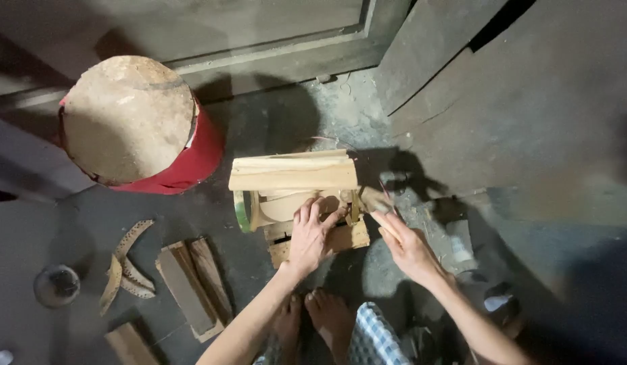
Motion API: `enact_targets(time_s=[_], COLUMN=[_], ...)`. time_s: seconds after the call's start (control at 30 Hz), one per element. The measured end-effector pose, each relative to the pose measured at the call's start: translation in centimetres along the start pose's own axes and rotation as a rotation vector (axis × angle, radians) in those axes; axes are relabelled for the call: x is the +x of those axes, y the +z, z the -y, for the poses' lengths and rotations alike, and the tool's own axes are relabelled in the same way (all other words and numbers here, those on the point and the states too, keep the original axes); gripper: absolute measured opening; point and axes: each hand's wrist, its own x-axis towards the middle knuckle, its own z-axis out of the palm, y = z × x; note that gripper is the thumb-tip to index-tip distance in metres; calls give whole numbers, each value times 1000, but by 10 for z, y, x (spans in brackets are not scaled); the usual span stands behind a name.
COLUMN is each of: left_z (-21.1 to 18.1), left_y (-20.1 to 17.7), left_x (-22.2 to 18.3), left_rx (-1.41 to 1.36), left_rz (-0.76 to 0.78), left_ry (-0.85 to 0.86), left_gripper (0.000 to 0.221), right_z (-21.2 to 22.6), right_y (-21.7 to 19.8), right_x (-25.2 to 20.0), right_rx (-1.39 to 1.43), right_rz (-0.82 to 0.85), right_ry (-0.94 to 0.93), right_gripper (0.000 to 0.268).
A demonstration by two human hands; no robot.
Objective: Assembling a small wooden structure by hammering nails into wooden boards
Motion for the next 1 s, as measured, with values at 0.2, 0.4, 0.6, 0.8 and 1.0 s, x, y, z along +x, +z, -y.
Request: enact_targets(time_s=[0.2, 0.4, 0.6, 0.8, 1.0], left_z=[-3, 2, 6, 9, 5], left_y=[-8, -2, 4, 15, 6], left_x=[-2, -1, -2, -1, -1], left_rx=[-12, 33, 21, 37, 49], left_rz=[-35, 40, 36, 26, 64], left_ry=[8, -6, 13, 16, -11], left_gripper=[67, 90, 93, 101, 93], right_z=[-15, -15, -15, -41, -29], right_y=[-2, 2, 3, 12, 13], right_x=[-3, -5, -7, -5, -8], right_rx=[-32, -4, 46, -7, 7], right_rz=[-40, -112, -126, -153, -181], right_ry=[-74, -111, -97, -101, -10], right_gripper=[44, 44, 46, 43, 38])
